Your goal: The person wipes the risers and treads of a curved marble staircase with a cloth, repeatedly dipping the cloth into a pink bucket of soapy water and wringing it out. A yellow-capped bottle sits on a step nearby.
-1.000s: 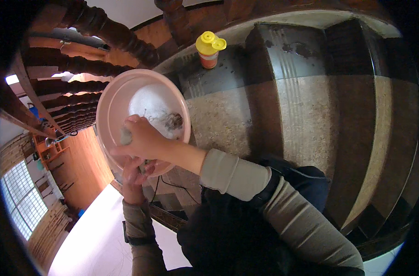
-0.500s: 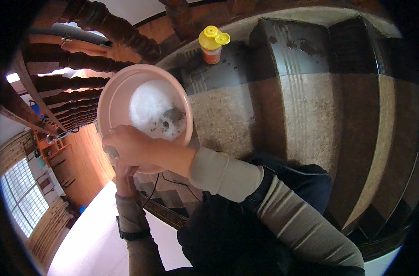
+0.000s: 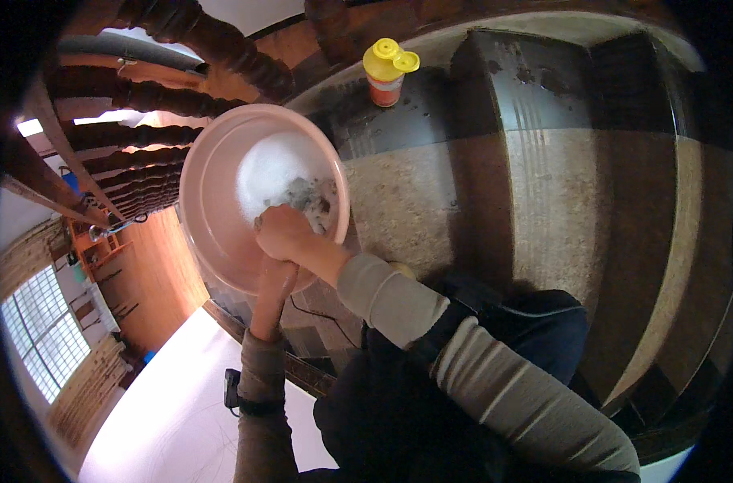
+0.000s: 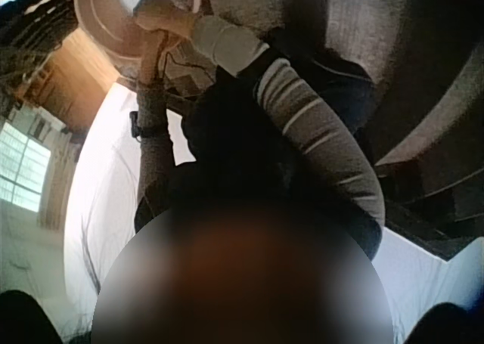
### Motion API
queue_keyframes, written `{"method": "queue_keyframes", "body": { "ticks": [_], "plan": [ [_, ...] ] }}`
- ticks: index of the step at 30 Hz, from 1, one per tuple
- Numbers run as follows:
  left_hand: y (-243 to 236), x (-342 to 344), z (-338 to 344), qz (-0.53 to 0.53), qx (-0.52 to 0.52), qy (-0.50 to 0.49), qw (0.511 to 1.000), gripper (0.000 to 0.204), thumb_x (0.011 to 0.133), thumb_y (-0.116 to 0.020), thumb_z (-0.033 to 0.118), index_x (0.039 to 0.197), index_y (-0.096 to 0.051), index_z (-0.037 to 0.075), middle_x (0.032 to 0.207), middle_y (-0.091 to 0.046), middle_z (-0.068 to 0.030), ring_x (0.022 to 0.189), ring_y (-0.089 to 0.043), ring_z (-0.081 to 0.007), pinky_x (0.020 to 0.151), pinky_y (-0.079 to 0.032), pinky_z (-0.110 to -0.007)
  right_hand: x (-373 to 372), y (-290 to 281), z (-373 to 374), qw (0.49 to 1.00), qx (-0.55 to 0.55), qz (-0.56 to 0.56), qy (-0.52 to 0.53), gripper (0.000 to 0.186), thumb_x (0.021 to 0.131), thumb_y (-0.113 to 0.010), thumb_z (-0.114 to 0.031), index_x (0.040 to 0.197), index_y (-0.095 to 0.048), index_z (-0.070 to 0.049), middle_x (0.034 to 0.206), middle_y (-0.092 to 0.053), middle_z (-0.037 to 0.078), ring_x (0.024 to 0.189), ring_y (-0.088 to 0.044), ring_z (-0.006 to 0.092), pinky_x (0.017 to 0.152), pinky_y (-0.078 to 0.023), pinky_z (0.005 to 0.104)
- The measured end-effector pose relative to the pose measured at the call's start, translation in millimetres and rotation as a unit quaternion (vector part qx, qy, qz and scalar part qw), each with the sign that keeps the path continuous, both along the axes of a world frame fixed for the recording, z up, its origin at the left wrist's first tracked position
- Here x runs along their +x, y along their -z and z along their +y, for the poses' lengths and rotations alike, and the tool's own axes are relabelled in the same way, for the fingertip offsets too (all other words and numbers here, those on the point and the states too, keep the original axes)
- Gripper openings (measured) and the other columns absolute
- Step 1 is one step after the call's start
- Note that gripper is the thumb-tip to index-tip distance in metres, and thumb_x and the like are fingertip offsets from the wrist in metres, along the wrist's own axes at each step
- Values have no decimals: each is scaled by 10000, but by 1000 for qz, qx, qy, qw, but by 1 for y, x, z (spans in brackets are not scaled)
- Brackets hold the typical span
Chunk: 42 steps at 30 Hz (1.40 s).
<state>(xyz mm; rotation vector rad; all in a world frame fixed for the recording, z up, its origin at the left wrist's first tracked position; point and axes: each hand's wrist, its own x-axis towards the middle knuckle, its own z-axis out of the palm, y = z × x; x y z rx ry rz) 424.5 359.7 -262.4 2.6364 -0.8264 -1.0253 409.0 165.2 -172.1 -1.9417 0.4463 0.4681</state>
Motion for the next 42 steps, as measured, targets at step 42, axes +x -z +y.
{"method": "queue_keyframes", "body": {
  "ticks": [42],
  "plan": [
    [-91,9,-20,-57,56,-61,995,406,854,-530,316,1138,-536,27,1067,-574,-216,958,-547,-379,767,-436,-452,42,1,73,991,21,-96,86,166,689,-558,-47,793,-627,63,853,-627,253,853,-624,389,734,-503,441]
  ]
}}
